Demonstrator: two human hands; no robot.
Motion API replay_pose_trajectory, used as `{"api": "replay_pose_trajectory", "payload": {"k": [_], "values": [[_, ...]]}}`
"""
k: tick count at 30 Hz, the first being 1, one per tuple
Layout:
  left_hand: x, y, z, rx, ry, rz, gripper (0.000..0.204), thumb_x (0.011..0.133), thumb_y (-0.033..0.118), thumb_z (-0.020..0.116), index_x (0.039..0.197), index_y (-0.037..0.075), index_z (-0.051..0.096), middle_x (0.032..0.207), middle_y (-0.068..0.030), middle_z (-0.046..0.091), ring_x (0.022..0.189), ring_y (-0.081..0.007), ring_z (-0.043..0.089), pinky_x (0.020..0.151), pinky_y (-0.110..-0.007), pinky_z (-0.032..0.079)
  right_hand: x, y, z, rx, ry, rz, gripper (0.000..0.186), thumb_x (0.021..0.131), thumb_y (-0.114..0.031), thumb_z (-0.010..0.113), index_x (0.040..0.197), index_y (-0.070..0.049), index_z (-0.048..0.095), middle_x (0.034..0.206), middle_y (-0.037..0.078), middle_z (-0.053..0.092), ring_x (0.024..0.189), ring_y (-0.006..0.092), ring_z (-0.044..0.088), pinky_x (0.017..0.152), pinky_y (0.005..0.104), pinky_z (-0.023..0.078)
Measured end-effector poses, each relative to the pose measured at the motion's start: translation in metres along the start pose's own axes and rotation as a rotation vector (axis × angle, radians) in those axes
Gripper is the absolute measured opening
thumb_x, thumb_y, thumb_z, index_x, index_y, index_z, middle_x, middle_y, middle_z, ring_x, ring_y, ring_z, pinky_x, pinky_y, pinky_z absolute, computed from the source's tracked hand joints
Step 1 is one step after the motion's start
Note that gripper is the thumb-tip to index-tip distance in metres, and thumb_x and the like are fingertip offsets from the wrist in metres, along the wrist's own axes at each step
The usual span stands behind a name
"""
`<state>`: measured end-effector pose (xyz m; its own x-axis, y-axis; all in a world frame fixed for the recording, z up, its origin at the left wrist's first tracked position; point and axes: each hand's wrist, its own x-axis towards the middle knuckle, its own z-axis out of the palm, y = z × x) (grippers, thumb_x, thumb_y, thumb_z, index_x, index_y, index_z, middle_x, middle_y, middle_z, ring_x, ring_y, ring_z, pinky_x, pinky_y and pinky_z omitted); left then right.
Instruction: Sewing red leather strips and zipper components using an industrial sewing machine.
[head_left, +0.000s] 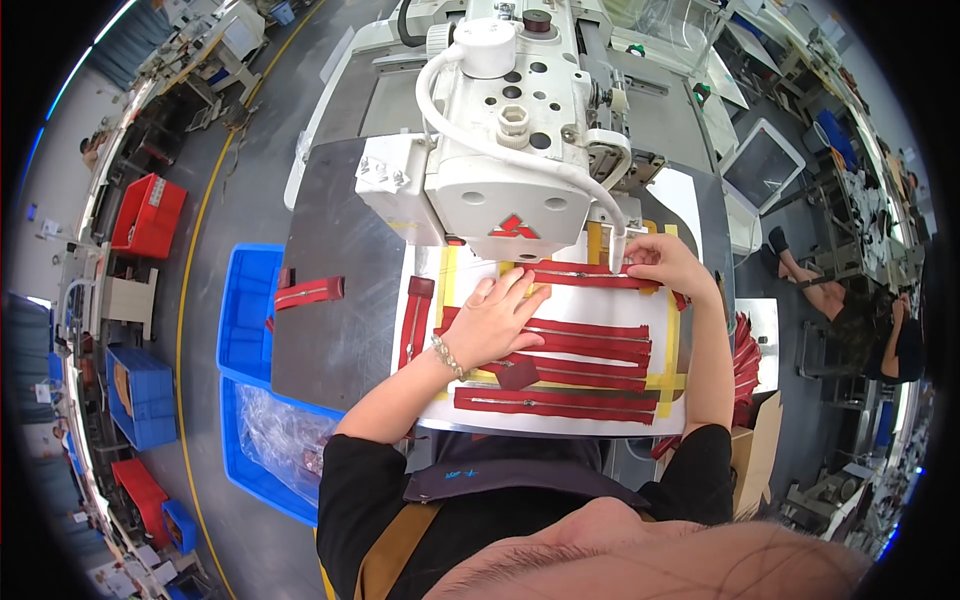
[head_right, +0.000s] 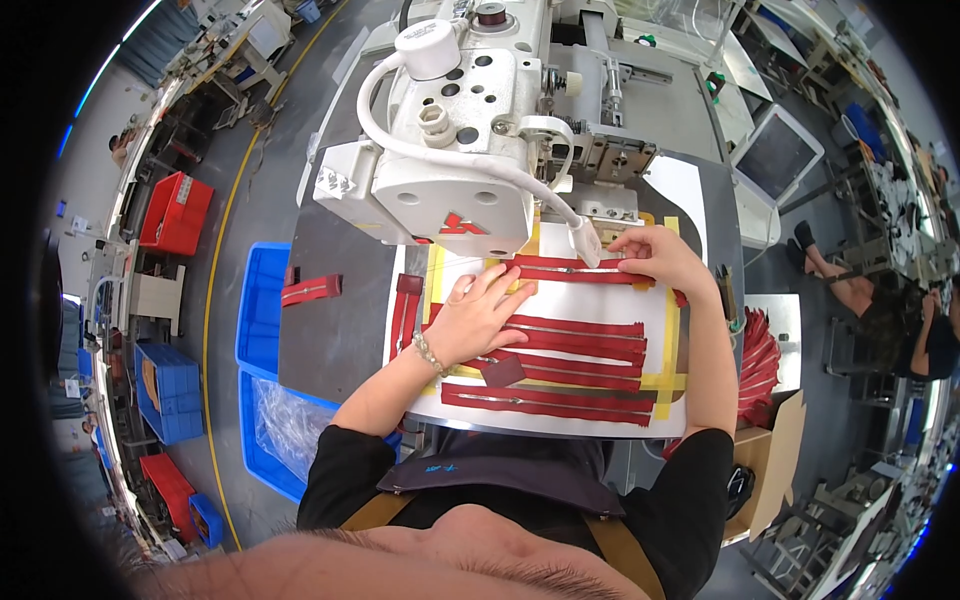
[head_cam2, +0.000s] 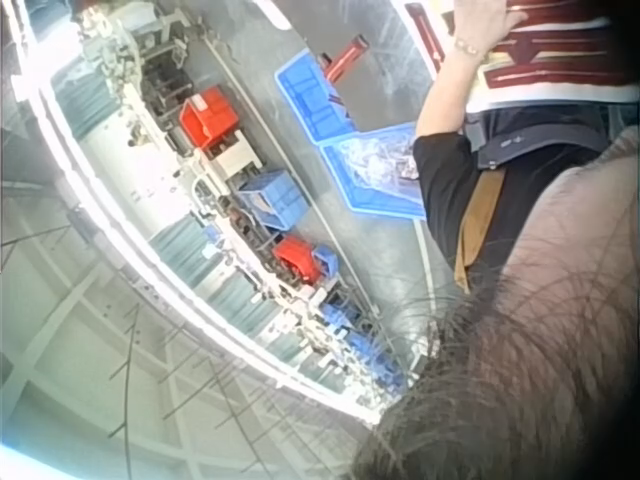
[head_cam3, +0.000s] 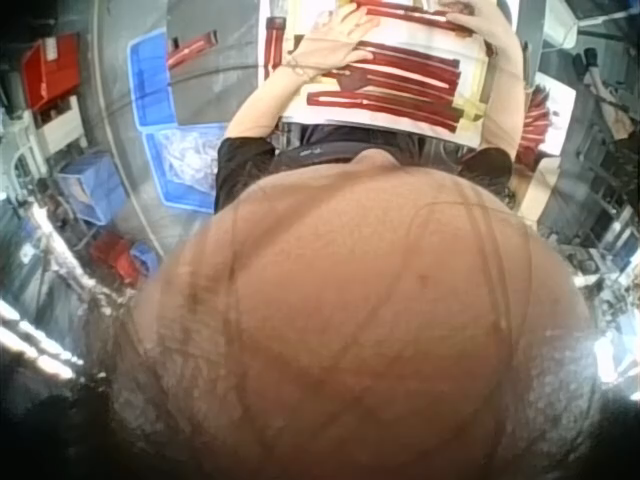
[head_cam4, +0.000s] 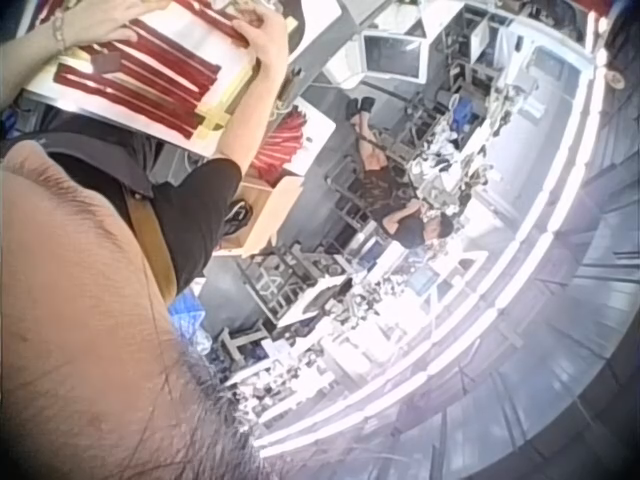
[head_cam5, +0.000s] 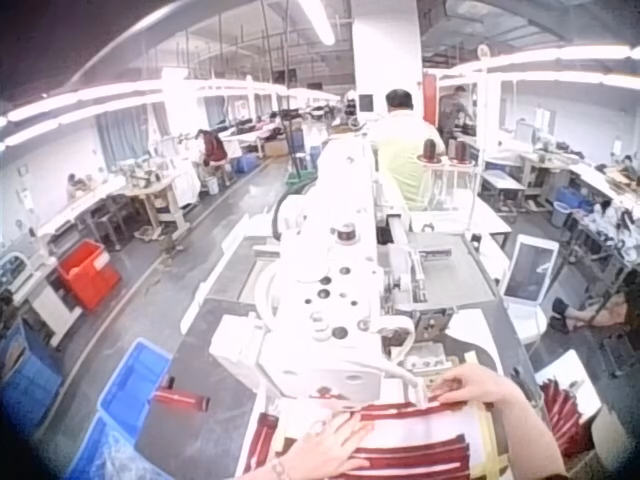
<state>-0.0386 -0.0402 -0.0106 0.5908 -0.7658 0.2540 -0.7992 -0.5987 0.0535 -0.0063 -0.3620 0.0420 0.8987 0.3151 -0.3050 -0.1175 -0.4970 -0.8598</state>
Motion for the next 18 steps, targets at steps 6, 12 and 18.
{"api": "replay_pose_trajectory", "payload": {"k": [6,12,18], "values": [[-0.001,0.000,0.000,0.005,0.000,0.006,0.067,0.080,0.058,0.057,0.134,0.019,0.050,0.133,-0.0074,0.051,0.126,-0.0214,0.041,0.100,-0.040,0.026,0.004,-0.003,0.004,-0.044,0.052,-0.037,0.021,0.078,-0.003,0.065,0.099,0.000,0.067,0.064,-0.003,0.054,0.057,0.0032,0.049,0.052,0.0196,0.040],[-0.001,0.000,-0.001,-0.037,0.019,0.007,0.062,0.081,0.054,0.059,0.133,0.019,0.051,0.133,-0.0067,0.051,0.125,-0.0208,0.042,0.099,-0.040,0.026,0.013,0.000,0.019,-0.058,0.160,-0.135,0.018,0.080,-0.005,0.065,0.097,0.000,0.065,0.075,0.001,0.057,0.068,0.0074,0.054,0.059,0.0240,0.043],[-0.003,-0.007,-0.010,-0.043,0.189,0.087,0.039,0.082,0.037,0.065,0.117,0.020,0.062,0.120,0.0036,0.059,0.117,-0.0146,0.047,0.092,-0.038,0.027,0.045,0.001,0.067,-0.277,0.286,-0.330,0.024,0.082,-0.008,0.059,0.106,-0.003,0.062,0.092,0.008,0.060,0.086,0.0199,0.058,0.080,0.0338,0.045]]}}
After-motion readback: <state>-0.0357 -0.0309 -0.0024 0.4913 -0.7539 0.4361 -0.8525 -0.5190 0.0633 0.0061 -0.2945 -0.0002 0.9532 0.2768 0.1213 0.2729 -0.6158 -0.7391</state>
